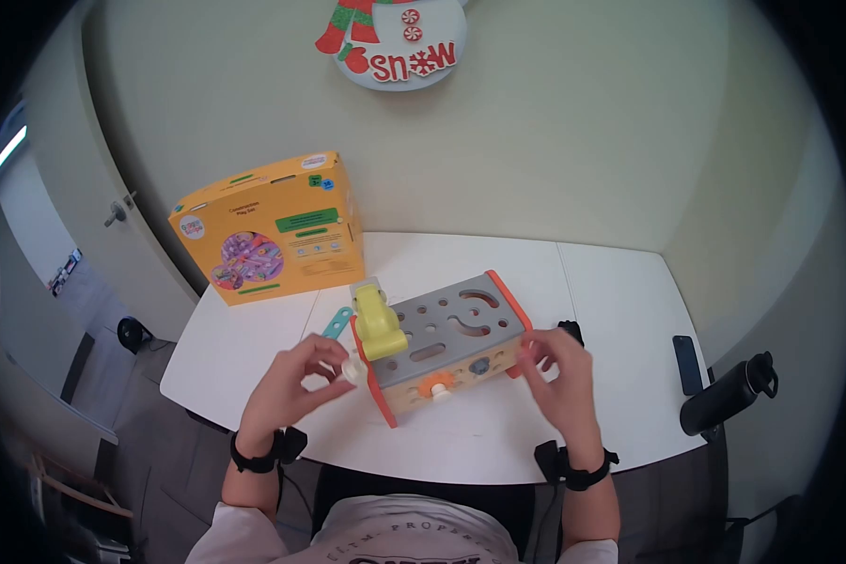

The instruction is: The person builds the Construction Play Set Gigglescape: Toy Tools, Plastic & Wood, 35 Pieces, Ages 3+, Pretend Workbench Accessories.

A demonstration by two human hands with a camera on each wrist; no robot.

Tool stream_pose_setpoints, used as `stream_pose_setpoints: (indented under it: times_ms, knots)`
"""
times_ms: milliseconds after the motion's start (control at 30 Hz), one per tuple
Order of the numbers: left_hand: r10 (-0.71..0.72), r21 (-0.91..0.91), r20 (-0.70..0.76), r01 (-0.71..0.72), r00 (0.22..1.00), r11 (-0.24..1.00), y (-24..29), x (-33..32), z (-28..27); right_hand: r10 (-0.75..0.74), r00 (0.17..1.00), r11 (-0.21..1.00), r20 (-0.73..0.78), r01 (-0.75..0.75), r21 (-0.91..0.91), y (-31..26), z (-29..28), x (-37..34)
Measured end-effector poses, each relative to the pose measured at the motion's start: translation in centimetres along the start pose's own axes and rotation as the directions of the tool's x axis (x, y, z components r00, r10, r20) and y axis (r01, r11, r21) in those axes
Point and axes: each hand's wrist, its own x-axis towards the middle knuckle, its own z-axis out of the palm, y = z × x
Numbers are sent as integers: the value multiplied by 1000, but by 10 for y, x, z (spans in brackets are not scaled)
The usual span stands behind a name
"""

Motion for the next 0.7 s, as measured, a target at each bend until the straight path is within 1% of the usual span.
stream_pose_setpoints:
  times_ms: [33,100,133,200,233,333,433,533,633,700]
  knots:
    - [8,-31,48,-6,999,1000,4,-4,5,-20,998,998,60,17,53,-11,1,-3]
    - [31,-95,165,-15,986,995,11,-8,18,-110,979,976,170,74,205,-29,10,-10]
    - [45,-100,198,-26,979,995,13,-9,27,-160,963,955,218,95,282,-38,15,-13]
    - [76,-108,263,-49,962,993,17,-8,45,-204,928,936,312,91,340,-58,22,-17]
    - [95,-111,272,-67,958,992,16,-6,53,-227,906,925,356,87,369,-62,22,-18]
    - [88,-171,202,-53,975,984,16,-5,66,-254,854,918,454,66,390,-47,30,-19]
    - [43,-221,162,-6,986,975,2,-3,73,-176,838,885,516,-95,457,-49,26,-17]
    - [33,-288,117,2,993,958,-4,-1,81,-148,872,846,467,-132,517,-44,37,-16]
    - [145,-269,60,-124,988,955,-8,3,89,-123,879,730,460,-234,643,-39,47,-15]
    - [167,-201,54,-153,984,968,-3,3,86,-103,876,727,472,-258,636,-33,48,-14]
